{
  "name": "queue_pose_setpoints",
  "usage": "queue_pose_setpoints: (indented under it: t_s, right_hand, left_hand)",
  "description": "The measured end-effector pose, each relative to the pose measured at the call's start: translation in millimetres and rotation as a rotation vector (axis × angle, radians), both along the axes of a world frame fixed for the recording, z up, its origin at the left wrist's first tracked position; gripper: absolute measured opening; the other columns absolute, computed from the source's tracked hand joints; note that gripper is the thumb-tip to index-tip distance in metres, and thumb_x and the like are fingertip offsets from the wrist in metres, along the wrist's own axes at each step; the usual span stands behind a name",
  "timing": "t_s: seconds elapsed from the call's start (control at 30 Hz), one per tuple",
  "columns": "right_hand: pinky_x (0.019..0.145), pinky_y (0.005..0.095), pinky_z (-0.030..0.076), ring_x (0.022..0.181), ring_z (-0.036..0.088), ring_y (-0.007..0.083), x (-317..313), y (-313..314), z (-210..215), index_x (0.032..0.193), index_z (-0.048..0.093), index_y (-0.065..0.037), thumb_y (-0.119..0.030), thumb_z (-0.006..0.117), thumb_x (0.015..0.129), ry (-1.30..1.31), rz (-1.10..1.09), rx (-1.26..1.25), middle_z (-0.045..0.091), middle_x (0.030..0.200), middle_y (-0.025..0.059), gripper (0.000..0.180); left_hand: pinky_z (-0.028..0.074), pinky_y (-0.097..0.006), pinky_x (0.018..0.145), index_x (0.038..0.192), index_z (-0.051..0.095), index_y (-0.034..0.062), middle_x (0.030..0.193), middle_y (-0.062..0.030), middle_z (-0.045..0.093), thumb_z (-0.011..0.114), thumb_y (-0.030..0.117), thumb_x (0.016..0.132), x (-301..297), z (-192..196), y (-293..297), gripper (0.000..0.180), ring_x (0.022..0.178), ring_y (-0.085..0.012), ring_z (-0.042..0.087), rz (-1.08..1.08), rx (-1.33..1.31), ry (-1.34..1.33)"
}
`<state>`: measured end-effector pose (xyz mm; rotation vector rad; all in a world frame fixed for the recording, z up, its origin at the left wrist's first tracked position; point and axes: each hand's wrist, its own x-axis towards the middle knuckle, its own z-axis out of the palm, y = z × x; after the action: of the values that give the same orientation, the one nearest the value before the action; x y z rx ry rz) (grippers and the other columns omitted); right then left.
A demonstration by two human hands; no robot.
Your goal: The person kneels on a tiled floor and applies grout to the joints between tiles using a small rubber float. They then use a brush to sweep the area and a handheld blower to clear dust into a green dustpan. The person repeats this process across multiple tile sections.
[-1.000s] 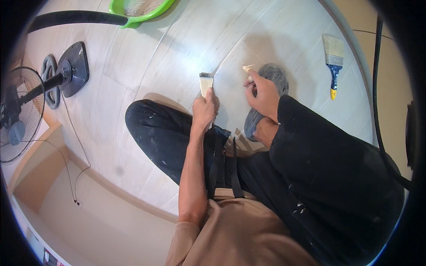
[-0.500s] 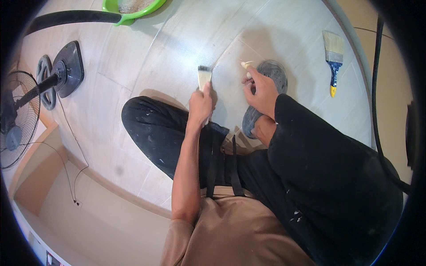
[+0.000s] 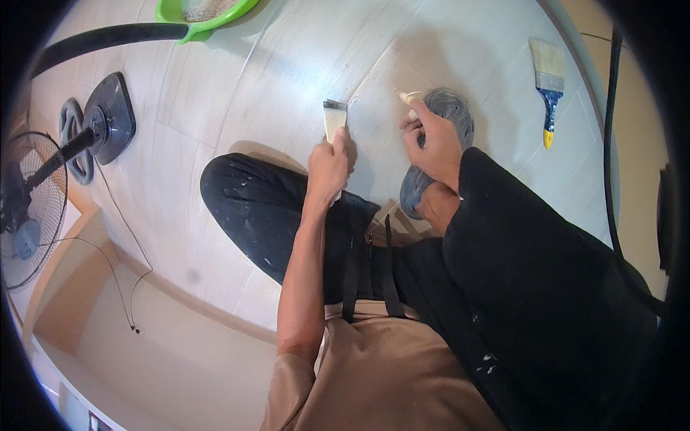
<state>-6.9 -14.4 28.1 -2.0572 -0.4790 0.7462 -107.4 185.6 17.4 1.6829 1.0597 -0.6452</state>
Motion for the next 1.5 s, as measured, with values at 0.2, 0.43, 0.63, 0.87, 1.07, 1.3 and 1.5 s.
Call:
queue_pose_setpoints:
  t_s: [0.2, 0.43, 0.63, 0.87, 1.07, 1.3, 1.5]
  right_hand:
    - [0.075, 0.0409, 0.056, 0.082, 0.070, 0.0317, 3, 4, -4, 0.141, 0.053, -0.007, -0.005, 0.060, 0.086, -0.073, 0.042, 0.009, 0.070, 0.094, 0.0144, 0.055]
    - [0.075, 0.0394, 0.056, 0.080, 0.069, 0.0296, 0, 6, 3, 0.141, 0.053, -0.008, -0.005, 0.060, 0.086, -0.084, 0.059, -0.027, 0.070, 0.095, 0.0129, 0.056]
    - [0.074, 0.0399, 0.056, 0.079, 0.069, 0.0301, 2, -3, -4, 0.140, 0.053, -0.007, -0.004, 0.060, 0.084, -0.058, -0.018, 0.007, 0.070, 0.095, 0.0124, 0.056]
    - [0.075, 0.0406, 0.056, 0.081, 0.069, 0.0330, -2, 0, -2, 0.138, 0.054, -0.005, -0.004, 0.060, 0.084, -0.062, -0.008, 0.007, 0.070, 0.094, 0.0140, 0.054]
    - [0.077, 0.0407, 0.056, 0.084, 0.070, 0.0343, 5, 8, -2, 0.138, 0.055, -0.005, -0.003, 0.059, 0.084, -0.059, -0.001, 0.036, 0.070, 0.096, 0.0151, 0.054]
    - [0.077, 0.0407, 0.056, 0.083, 0.069, 0.0340, 4, 5, -5, 0.134, 0.055, -0.004, -0.004, 0.060, 0.084, -0.097, 0.003, 0.009, 0.070, 0.095, 0.0146, 0.050]
    - [0.078, 0.0417, 0.056, 0.086, 0.069, 0.0341, 4, 1, 5, 0.134, 0.055, -0.004, -0.004, 0.060, 0.083, -0.020, -0.030, -0.035, 0.070, 0.097, 0.0153, 0.050]
  left_hand:
    - [0.054, -0.041, 0.060, 0.082, 0.068, -0.0110, 0.064, -0.0174, 0.066, 0.045, 0.049, 0.108, -6, 0, 2, 0.069, 0.059, -0.0250, 0.069, 0.059, -0.025, 0.035]
    - [0.054, -0.052, 0.073, 0.082, 0.067, -0.0140, 0.071, -0.0328, 0.066, 0.049, 0.049, 0.105, 30, -17, -16, 0.069, 0.076, -0.0447, 0.072, -0.040, 0.167, -0.106]
    - [0.053, -0.053, 0.078, 0.085, 0.067, -0.0148, 0.076, -0.0357, 0.066, 0.048, 0.047, 0.105, 19, 2, -13, 0.068, 0.083, -0.0502, 0.071, 0.048, 0.050, -0.021]
    - [0.053, -0.053, 0.080, 0.086, 0.068, -0.0152, 0.078, -0.0357, 0.067, 0.048, 0.047, 0.105, 43, -11, -16, 0.068, 0.086, -0.0489, 0.071, -0.005, 0.074, -0.048]
    - [0.053, -0.054, 0.085, 0.089, 0.070, -0.0141, 0.086, -0.0385, 0.068, 0.048, 0.045, 0.105, 74, -14, -18, 0.065, 0.095, -0.0514, 0.070, -0.032, 0.126, -0.112]
    - [0.052, -0.053, 0.092, 0.103, 0.070, -0.0137, 0.096, -0.0386, 0.069, 0.047, 0.042, 0.106, 99, 0, -18, 0.060, 0.101, -0.0522, 0.068, -0.070, 0.004, -0.117]
    - [0.053, -0.054, 0.090, 0.104, 0.070, -0.0146, 0.096, -0.0383, 0.069, 0.048, 0.041, 0.105, 74, -4, -28, 0.060, 0.101, -0.0516, 0.069, -0.003, 0.073, -0.107]
